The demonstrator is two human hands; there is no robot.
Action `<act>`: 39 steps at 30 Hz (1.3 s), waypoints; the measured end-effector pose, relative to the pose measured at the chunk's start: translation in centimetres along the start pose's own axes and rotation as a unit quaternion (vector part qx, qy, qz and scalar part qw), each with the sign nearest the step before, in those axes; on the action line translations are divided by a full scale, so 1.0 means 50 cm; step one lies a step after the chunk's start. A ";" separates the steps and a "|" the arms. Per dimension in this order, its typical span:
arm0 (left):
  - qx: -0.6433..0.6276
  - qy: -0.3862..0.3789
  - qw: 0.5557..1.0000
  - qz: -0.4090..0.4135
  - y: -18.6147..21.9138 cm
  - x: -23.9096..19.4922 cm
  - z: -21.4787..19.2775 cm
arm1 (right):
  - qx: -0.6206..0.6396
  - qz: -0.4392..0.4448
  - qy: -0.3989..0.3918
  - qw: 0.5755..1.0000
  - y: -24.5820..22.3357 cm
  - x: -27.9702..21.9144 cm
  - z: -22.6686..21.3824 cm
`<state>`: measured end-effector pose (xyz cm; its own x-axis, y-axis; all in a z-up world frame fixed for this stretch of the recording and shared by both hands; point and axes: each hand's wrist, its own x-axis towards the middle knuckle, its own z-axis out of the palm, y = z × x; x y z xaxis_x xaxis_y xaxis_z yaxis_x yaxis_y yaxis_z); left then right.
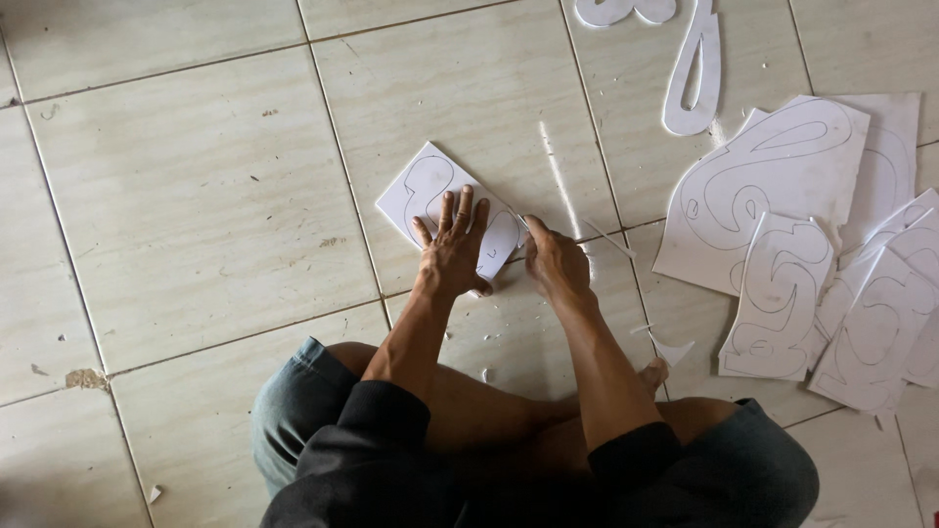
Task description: The person sits on a tiled floor and uses a craft knife to cut out a letter shape from a white sheet. They carefully follow the drawn outline, rotating the sheet as needed, and place the finished cutout aside.
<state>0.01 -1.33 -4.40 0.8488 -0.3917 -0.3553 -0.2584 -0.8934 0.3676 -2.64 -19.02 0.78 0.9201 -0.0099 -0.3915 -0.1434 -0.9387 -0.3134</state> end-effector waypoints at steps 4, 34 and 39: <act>0.002 0.001 1.000 -0.006 0.003 0.001 -0.005 | -0.019 -0.005 0.002 1.000 0.006 0.013 0.015; 0.099 -0.068 0.992 -0.045 0.024 -0.012 -0.066 | -0.044 -0.045 -0.053 0.997 -0.020 -0.011 -0.039; 0.096 -0.057 0.993 -0.047 0.017 -0.003 -0.044 | -0.051 -0.040 -0.052 0.997 -0.027 -0.023 -0.050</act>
<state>0.66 -1.55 -2.14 0.8181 -0.3166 -0.4801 -0.2721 -0.9485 0.1619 -2.58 -18.63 3.82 0.8840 0.0966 -0.4574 -0.0287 -0.9653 -0.2594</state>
